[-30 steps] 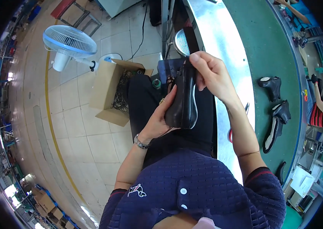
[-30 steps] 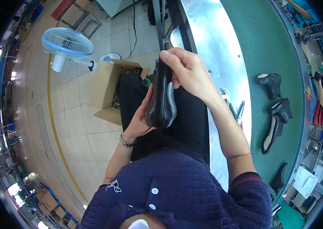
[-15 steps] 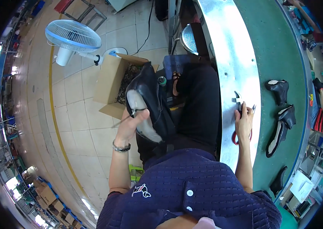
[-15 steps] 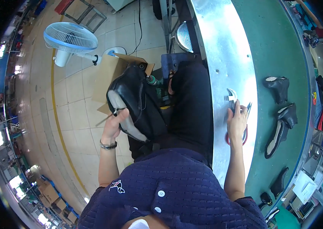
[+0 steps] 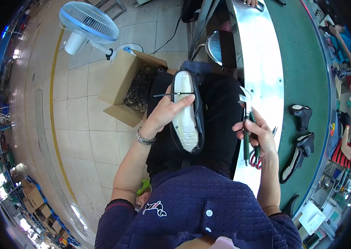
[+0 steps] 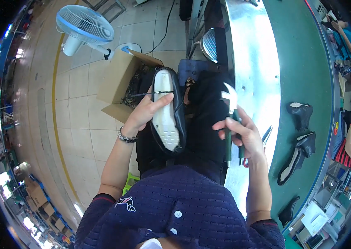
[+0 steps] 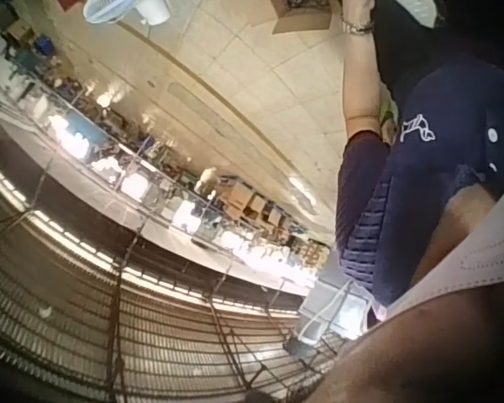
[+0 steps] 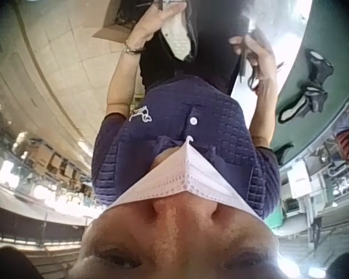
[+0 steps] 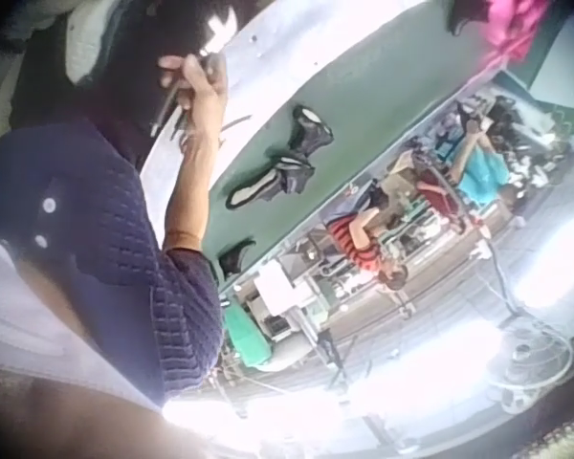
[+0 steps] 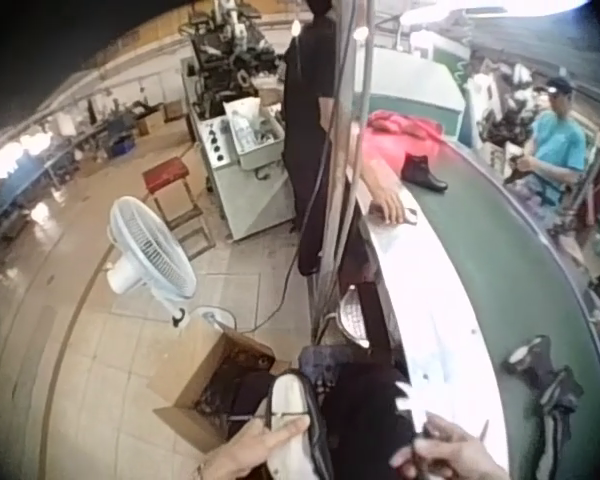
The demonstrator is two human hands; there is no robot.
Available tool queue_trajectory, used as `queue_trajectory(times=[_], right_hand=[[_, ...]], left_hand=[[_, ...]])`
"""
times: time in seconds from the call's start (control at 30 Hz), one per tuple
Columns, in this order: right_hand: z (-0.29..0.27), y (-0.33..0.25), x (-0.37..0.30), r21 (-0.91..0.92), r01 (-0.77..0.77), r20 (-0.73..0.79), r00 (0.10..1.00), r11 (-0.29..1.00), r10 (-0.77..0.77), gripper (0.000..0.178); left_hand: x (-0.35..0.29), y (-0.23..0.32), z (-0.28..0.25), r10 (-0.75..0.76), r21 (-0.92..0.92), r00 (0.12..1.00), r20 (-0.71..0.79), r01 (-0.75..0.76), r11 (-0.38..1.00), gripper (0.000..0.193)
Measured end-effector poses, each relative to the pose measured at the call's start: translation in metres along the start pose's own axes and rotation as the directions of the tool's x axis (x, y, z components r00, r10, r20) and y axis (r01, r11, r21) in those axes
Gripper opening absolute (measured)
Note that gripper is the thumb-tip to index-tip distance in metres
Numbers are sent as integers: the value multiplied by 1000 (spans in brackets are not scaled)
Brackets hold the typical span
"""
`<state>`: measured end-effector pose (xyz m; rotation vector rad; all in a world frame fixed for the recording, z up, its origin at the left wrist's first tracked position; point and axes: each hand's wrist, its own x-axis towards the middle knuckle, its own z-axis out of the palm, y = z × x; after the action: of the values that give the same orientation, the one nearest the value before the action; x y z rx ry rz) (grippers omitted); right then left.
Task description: The recorder is assembling and inspecting footwear components using hand tools at a factory workstation.
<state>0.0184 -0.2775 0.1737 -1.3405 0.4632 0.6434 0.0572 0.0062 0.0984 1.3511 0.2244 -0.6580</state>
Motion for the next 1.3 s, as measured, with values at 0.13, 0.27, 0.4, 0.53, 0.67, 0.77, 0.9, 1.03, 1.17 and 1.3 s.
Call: queue_trajectory(times=[0.13, 0.27, 0.4, 0.53, 0.67, 0.77, 0.9, 1.03, 1.17, 1.3], right_hand=[[45, -28, 18, -179, -29, 246, 967, 983, 74, 70], [70, -46, 44, -212, -113, 414, 889, 971, 193, 65], [85, -59, 64, -350, -184, 322, 897, 918, 303, 64], [94, -76, 66, -444, -272, 227, 888, 853, 401, 67], [100, -82, 69, -611, -192, 215, 893, 768, 394, 63], [100, -71, 66, -667, -89, 190, 939, 740, 285, 62], [89, -48, 63, -721, 78, 222, 967, 689, 123, 64], [89, -40, 64, -796, 163, 242, 968, 583, 59, 61], [74, -8, 72, -787, 613, 562, 755, 60, -339, 64], [80, -2, 38, -778, 354, 388, 920, 520, -46, 63]], left_hand=[[8, -11, -1, 271, 364, 950, -158, -199, 910, 81], [25, -17, 6, 389, 298, 874, -292, -303, 905, 70], [33, -15, 11, 363, 169, 843, -397, -322, 931, 53], [35, -17, 11, 364, 182, 821, -440, -316, 931, 43], [34, -15, 8, 349, 133, 825, -445, -325, 936, 42], [35, -15, 8, 348, 103, 816, -462, -341, 935, 40], [39, -19, 13, 393, 113, 784, -481, -389, 914, 31], [38, -22, 11, 410, 82, 756, -511, -431, 898, 30], [35, -14, 10, 393, 88, 764, -512, -409, 908, 29], [37, -12, 7, 384, -2, 798, -465, -435, 901, 30]])
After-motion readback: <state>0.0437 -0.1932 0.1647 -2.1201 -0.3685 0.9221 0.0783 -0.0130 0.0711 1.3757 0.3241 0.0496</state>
